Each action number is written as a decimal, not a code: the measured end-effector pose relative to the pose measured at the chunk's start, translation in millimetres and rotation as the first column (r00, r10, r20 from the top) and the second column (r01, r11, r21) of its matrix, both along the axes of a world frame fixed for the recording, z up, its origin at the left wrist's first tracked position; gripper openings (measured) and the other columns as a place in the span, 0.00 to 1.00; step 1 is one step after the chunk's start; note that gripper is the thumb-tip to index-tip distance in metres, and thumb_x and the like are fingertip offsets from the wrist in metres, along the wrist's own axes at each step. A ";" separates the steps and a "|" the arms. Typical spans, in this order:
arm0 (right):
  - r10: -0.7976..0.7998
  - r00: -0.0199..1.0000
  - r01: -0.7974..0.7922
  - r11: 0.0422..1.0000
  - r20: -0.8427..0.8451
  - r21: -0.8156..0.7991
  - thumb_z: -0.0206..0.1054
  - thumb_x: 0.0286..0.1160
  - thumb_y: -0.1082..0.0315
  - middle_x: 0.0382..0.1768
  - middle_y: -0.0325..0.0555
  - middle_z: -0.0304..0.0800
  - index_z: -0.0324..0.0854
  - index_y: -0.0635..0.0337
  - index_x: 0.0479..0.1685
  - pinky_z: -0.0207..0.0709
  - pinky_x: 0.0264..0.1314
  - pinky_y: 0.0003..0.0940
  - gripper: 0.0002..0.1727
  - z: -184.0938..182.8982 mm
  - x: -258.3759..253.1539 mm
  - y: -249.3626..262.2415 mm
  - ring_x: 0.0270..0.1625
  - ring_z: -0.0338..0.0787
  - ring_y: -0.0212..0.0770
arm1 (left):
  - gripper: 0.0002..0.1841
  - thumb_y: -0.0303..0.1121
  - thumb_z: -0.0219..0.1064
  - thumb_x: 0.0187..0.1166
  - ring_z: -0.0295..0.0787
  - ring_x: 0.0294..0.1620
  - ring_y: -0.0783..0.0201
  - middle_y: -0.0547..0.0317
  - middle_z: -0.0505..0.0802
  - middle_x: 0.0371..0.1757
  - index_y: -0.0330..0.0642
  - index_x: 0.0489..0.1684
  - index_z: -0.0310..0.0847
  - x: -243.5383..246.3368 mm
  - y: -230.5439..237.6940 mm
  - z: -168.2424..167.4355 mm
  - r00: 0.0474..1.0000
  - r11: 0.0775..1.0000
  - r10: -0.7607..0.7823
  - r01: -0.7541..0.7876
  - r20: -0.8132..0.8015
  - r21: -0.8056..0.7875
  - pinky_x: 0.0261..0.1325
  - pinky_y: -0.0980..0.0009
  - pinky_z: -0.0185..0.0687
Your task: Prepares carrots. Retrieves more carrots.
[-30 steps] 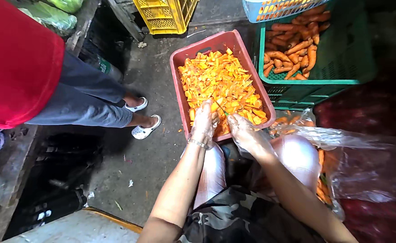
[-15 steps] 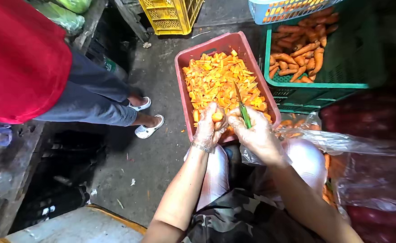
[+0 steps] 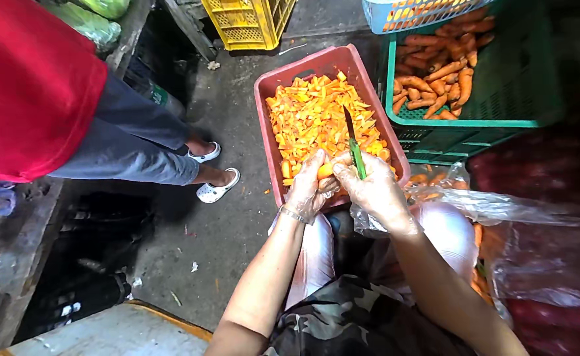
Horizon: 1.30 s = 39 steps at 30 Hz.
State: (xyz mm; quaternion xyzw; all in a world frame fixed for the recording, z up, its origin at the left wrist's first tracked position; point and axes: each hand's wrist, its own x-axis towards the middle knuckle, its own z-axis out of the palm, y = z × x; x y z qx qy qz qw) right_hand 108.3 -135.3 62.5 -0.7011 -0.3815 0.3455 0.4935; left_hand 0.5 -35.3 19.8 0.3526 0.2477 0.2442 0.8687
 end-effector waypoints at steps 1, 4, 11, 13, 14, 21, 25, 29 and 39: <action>0.007 1.000 -0.007 1.000 -0.002 0.004 0.66 0.84 0.64 0.31 0.37 0.87 0.86 0.53 0.50 0.78 0.33 0.30 0.06 1.3 0.5 -0.9 0.29 0.83 0.29 | 0.23 0.48 0.43 0.95 0.65 0.09 0.80 0.73 0.73 0.12 0.53 0.27 0.76 -0.4 0.3 0.3 1.000 1.000 -0.010 0.010 0.012 -0.023 0.13 0.86 0.63; 0.034 0.999 -0.033 0.998 -0.011 0.052 0.66 0.83 0.66 0.34 0.34 0.92 0.86 0.52 0.49 0.83 0.36 0.26 0.05 -1.0 -0.1 -4.0 0.33 0.89 0.25 | 0.25 0.47 0.43 0.94 0.62 0.08 0.81 0.75 0.71 0.11 0.55 0.22 0.75 -0.8 1.2 1.0 0.999 0.998 -0.021 0.024 0.050 -0.066 0.13 0.86 0.61; 0.074 0.995 -0.077 0.996 0.069 0.041 0.73 0.76 0.63 0.34 0.38 0.87 0.84 0.47 0.69 0.78 0.34 0.34 0.21 -7.4 1.0 -4.5 0.30 0.82 0.31 | 0.25 0.49 0.42 0.95 0.67 0.09 0.79 0.71 0.77 0.13 0.53 0.29 0.79 3.6 -4.2 7.1 0.978 0.998 0.018 -0.032 -0.208 -0.061 0.13 0.84 0.67; 0.075 0.992 -0.077 0.997 0.104 0.010 0.72 0.79 0.63 0.33 0.39 0.87 0.84 0.49 0.65 0.79 0.32 0.32 0.17 -4.0 4.8 -1.7 0.28 0.82 0.31 | 0.30 0.55 0.32 0.95 0.67 0.09 0.80 0.72 0.76 0.13 0.53 0.32 0.78 5.6 -7.7 7.0 0.971 0.999 -0.037 0.039 -0.238 0.005 0.14 0.84 0.66; 0.064 0.994 -0.062 0.998 0.087 -0.026 0.71 0.80 0.62 0.32 0.42 0.86 0.84 0.51 0.63 0.78 0.31 0.34 0.15 -3.4 7.4 1.1 0.27 0.82 0.34 | 0.31 0.57 0.29 0.94 0.68 0.10 0.79 0.72 0.76 0.14 0.53 0.35 0.77 5.7 -7.8 4.8 0.973 0.996 -0.070 0.079 -0.220 0.033 0.15 0.84 0.66; -0.110 0.992 0.115 0.989 0.063 -0.098 0.60 0.88 0.49 0.39 0.48 0.87 0.80 0.46 0.67 0.78 0.34 0.49 0.19 -23.7 25.9 -0.3 0.33 0.84 0.44 | 0.27 0.52 0.32 0.95 0.67 0.13 0.77 0.71 0.76 0.17 0.52 0.40 0.78 4.6 0.2 -5.9 0.981 0.978 -0.189 0.185 -0.040 -0.091 0.17 0.83 0.66; -0.154 0.986 0.162 0.975 0.060 -0.154 0.63 0.87 0.52 0.35 0.46 0.86 0.84 0.46 0.60 0.77 0.32 0.48 0.14 -27.5 29.7 -8.4 0.31 0.83 0.43 | 0.27 0.49 0.32 0.94 0.67 0.13 0.75 0.69 0.76 0.19 0.51 0.44 0.80 6.7 4.1 1.5 0.993 0.971 -0.115 0.114 0.008 -0.209 0.15 0.83 0.64; -0.147 0.989 0.148 0.980 0.018 -0.134 0.62 0.88 0.57 0.32 0.43 0.84 0.85 0.54 0.54 0.77 0.36 0.41 0.13 -41.0 21.5 -13.1 0.31 0.81 0.36 | 0.20 0.39 0.37 0.93 0.69 0.15 0.75 0.65 0.79 0.25 0.47 0.53 0.79 7.6 2.7 -1.1 0.993 0.998 -0.021 0.014 -0.114 -0.059 0.17 0.84 0.67; -0.171 0.878 0.106 0.980 -0.447 -0.165 0.53 0.93 0.60 0.28 0.35 0.80 0.77 0.63 0.62 0.71 0.25 0.22 0.16 -50.2 22.5 -3.1 0.21 0.73 0.25 | 0.21 0.30 0.46 0.92 0.88 0.55 0.63 0.44 0.88 0.67 0.35 0.77 0.76 20.2 -0.6 6.3 0.808 0.697 0.035 0.402 -0.588 0.594 0.61 0.66 0.83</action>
